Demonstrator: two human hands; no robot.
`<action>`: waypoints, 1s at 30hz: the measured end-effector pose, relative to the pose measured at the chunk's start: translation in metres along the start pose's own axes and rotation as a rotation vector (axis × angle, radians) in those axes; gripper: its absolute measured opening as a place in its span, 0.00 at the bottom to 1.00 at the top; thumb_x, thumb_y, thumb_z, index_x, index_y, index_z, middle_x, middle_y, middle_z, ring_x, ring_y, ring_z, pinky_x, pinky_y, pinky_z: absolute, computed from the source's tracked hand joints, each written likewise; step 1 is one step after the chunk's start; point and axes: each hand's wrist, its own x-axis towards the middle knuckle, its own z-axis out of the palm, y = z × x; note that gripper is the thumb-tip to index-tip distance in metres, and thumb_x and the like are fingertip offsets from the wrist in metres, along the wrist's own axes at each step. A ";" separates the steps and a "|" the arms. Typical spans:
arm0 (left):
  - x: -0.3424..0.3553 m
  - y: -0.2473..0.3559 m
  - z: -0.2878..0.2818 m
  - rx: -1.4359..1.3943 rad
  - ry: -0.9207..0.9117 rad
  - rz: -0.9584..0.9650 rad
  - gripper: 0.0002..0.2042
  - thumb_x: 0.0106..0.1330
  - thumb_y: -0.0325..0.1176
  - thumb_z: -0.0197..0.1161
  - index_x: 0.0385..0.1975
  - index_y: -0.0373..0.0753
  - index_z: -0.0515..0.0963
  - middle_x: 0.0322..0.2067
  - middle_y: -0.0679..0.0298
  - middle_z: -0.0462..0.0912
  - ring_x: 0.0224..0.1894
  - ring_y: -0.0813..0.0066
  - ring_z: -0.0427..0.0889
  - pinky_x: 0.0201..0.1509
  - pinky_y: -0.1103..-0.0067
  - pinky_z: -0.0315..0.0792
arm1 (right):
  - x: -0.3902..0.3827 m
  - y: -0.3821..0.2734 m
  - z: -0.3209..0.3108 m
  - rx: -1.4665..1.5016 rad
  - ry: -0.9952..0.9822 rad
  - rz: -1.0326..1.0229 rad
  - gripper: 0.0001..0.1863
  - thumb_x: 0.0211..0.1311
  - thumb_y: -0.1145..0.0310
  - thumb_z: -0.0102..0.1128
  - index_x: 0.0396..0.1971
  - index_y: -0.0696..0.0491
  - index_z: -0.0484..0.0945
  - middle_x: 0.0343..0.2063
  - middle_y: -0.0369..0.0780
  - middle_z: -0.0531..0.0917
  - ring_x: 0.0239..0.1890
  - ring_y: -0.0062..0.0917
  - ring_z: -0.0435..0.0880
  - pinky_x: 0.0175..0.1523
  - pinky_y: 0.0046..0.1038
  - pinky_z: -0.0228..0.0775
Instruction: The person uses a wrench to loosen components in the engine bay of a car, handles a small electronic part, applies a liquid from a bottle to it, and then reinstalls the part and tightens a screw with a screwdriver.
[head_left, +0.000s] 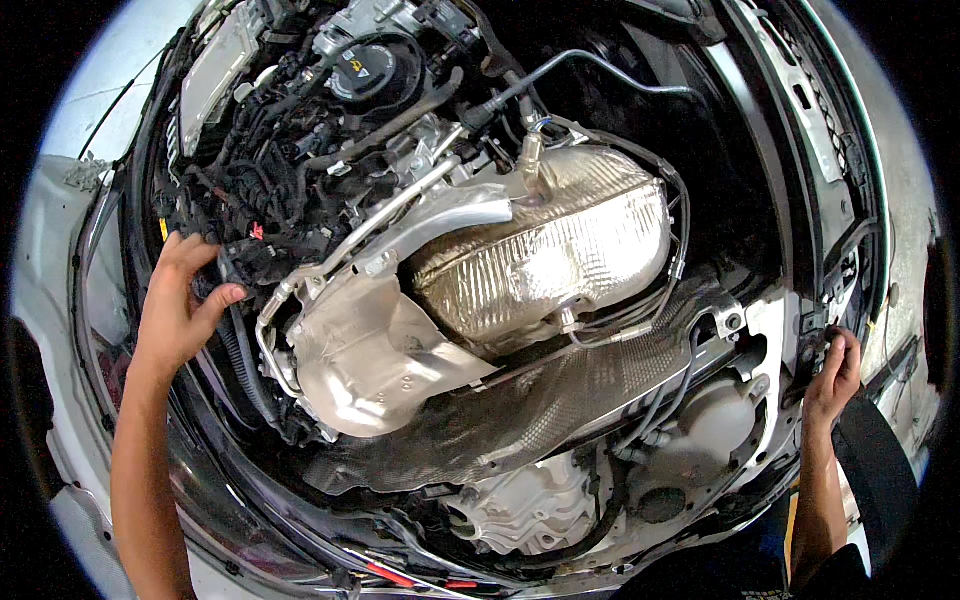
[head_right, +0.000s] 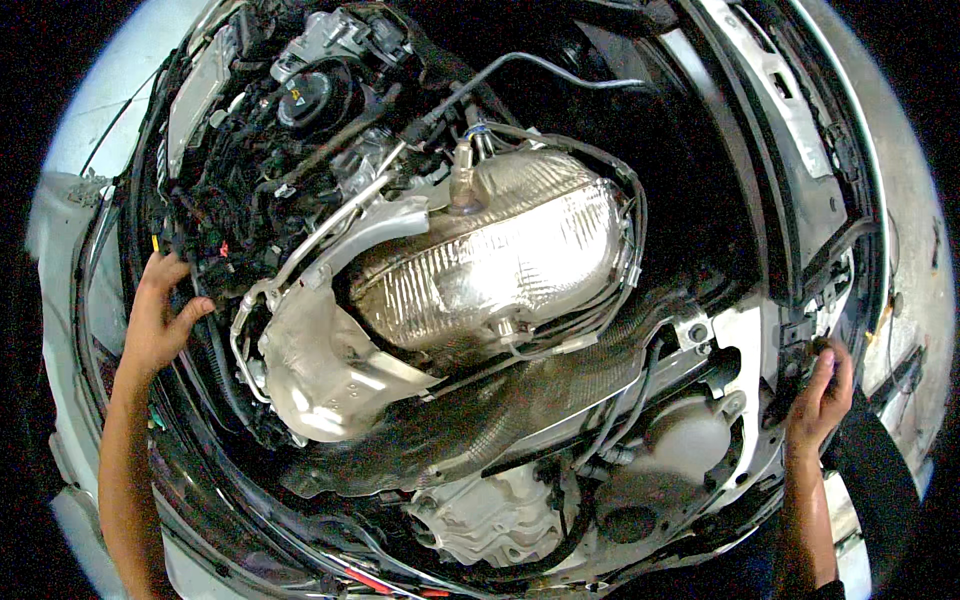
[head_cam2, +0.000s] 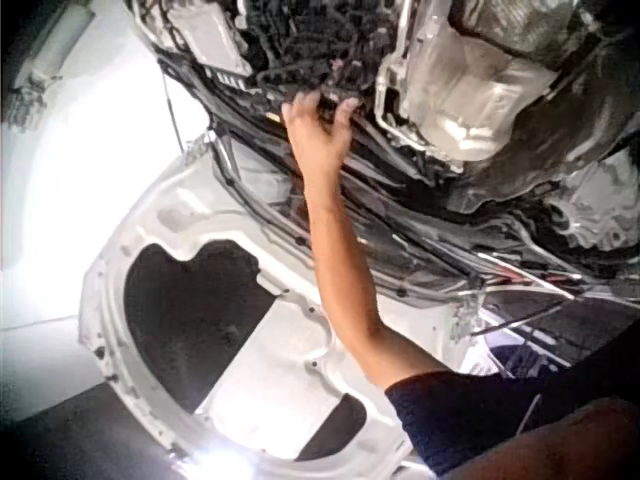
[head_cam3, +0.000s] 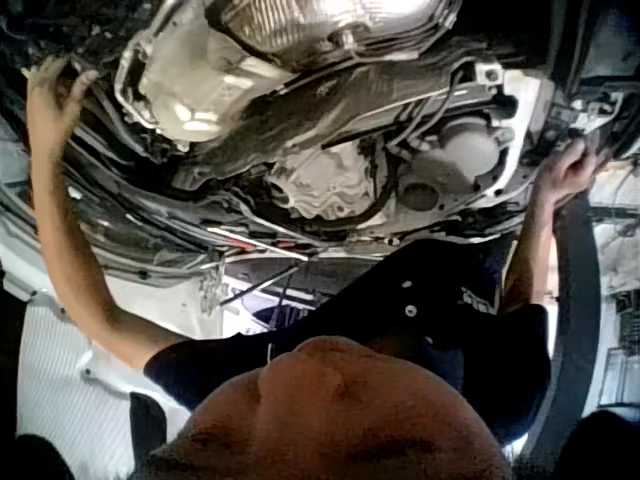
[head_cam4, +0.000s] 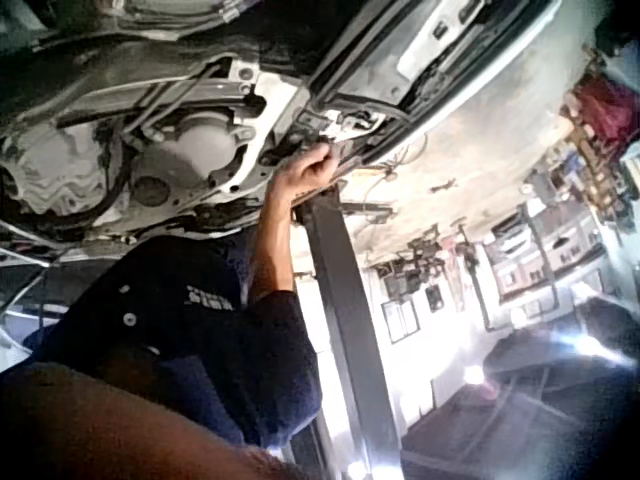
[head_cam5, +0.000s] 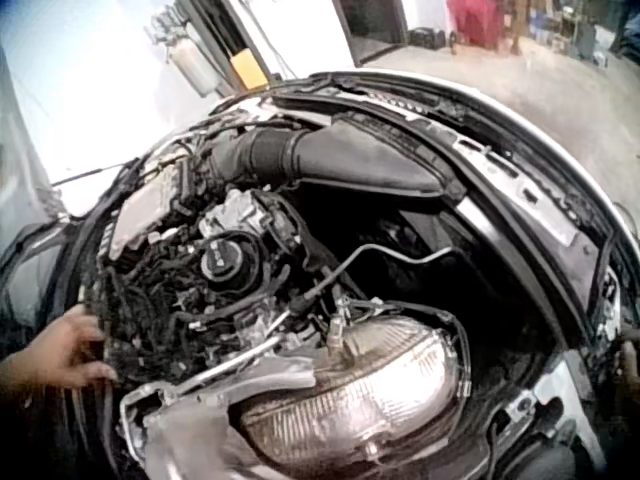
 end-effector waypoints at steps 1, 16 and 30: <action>-0.004 -0.009 0.014 0.015 0.105 0.028 0.22 0.49 0.39 0.73 0.36 0.27 0.75 0.33 0.53 0.74 0.39 0.54 0.70 0.49 0.63 0.64 | -0.001 0.000 -0.001 -0.009 0.003 -0.037 0.13 0.72 0.67 0.46 0.41 0.62 0.76 0.36 0.36 0.79 0.40 0.18 0.74 0.48 0.20 0.65; 0.000 0.019 0.002 0.212 0.007 0.017 0.22 0.44 0.39 0.73 0.32 0.27 0.76 0.27 0.54 0.69 0.35 0.53 0.67 0.40 0.66 0.65 | -0.017 0.022 0.009 0.009 0.054 -0.017 0.14 0.71 0.67 0.46 0.41 0.63 0.74 0.33 0.38 0.78 0.35 0.22 0.72 0.44 0.22 0.64; -0.010 0.030 0.010 0.075 0.041 -0.206 0.21 0.46 0.39 0.73 0.29 0.27 0.76 0.27 0.53 0.71 0.34 0.54 0.67 0.39 0.66 0.65 | -0.005 0.005 0.014 0.008 0.025 -0.143 0.12 0.72 0.69 0.43 0.39 0.63 0.73 0.31 0.38 0.76 0.32 0.20 0.70 0.41 0.20 0.63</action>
